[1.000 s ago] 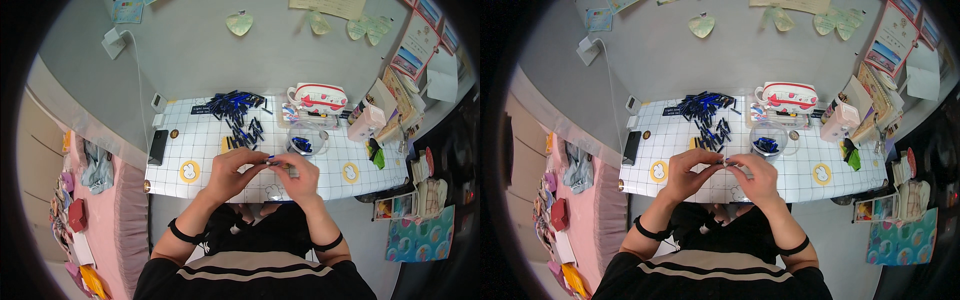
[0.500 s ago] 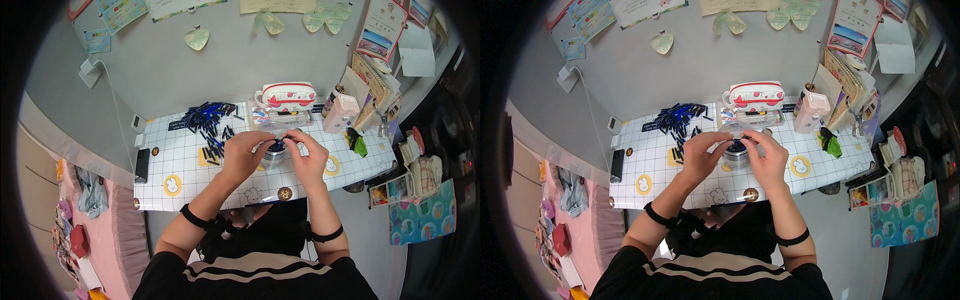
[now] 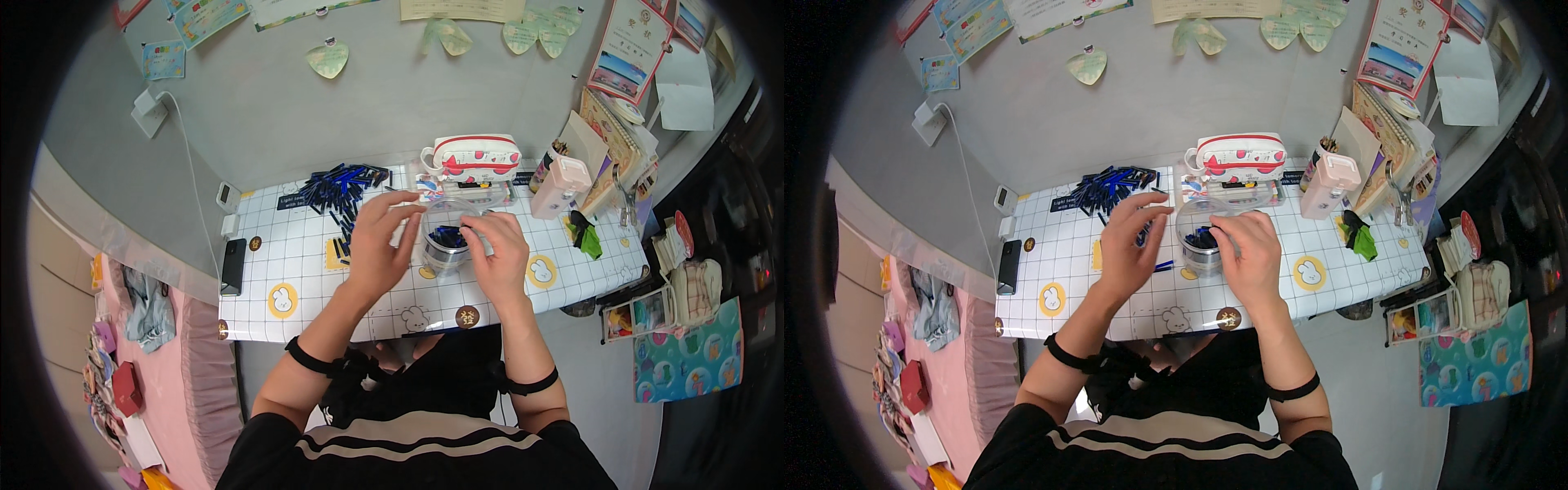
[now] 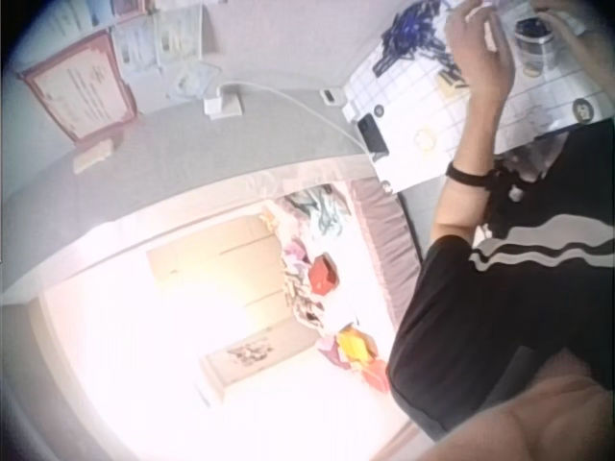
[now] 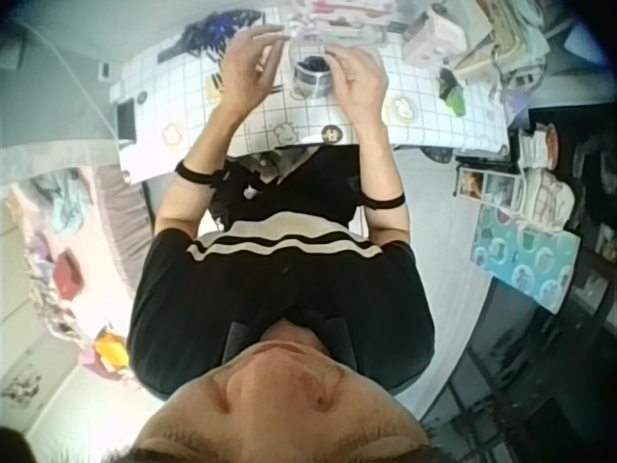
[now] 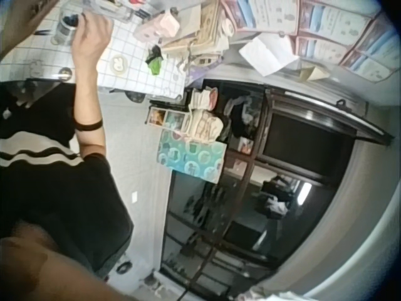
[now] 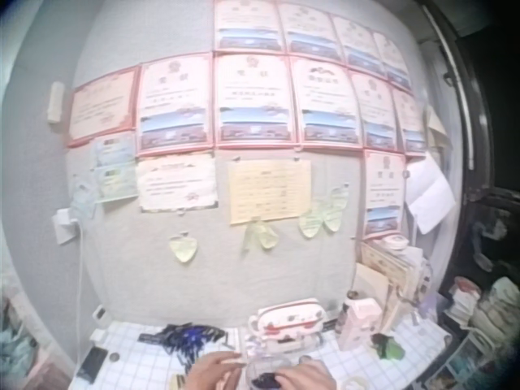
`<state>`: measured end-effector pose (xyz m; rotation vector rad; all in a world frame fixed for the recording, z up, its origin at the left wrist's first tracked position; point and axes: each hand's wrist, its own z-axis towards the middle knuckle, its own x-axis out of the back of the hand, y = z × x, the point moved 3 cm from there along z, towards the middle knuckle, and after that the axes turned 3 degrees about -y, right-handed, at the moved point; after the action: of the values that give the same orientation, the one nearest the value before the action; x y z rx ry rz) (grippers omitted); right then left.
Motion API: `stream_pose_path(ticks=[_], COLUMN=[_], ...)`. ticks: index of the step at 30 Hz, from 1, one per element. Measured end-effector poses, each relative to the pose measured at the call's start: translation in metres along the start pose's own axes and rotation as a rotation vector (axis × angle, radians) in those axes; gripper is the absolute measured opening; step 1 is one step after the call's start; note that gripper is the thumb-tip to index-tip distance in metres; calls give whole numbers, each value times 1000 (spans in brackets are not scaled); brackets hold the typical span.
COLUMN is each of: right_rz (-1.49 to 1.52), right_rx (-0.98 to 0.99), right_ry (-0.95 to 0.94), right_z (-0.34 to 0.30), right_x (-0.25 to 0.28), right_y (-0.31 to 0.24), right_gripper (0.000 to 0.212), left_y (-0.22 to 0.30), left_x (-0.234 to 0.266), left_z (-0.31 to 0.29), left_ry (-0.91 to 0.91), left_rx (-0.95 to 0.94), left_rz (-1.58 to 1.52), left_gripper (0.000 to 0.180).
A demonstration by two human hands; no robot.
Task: The person assembles blue pens by picking up barrels and small black components from a desk and pushing them together by hand. Each finished pen is then placed into a clear plastic container until the pile on the desk is reduced.
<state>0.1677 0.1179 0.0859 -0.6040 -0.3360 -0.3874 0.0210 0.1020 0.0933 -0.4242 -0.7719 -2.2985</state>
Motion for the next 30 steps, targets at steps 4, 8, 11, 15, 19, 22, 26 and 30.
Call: stream_pose_path(ticks=[4, 8, 11, 15, 19, 22, 26, 30], right_rz=[-170, -61, 113, 226, -88, -311, -272, -143], right_rx=[81, 49, 105, 83, 74, 60, -30, -98], right_ry=[-34, -13, -130, -399, -535, -602, -599, -597], right_z=[1, -3, -14, -37, -53, -56, -54, -54], right_x=[-2, -4, -17, -45, -61, -63, -61, -64], right_y=[-4, -18, -26, -26, -18, -14, -10, -4], right_gripper=[12, 12, 14, 20, 30, 32, 25, 21], left_y=[-12, -27, -34, -41, -41, -39, -33, -28], left_x=[22, 40, 45, 39, 27, 18, 11, 10], left_z=[-5, -18, -31, -50, -70, -79, -83, -84], left_ry=[109, 174, 174, 28, -104, -207, -292, -320], left_rx=[66, 128, 208, 292, 314, 238, 141, 161], left_rz=[50, 95, 121, 161, 199, 290, 345, 376], left_gripper=[8, 7, 9, 11, 12, 16, 18, 14])
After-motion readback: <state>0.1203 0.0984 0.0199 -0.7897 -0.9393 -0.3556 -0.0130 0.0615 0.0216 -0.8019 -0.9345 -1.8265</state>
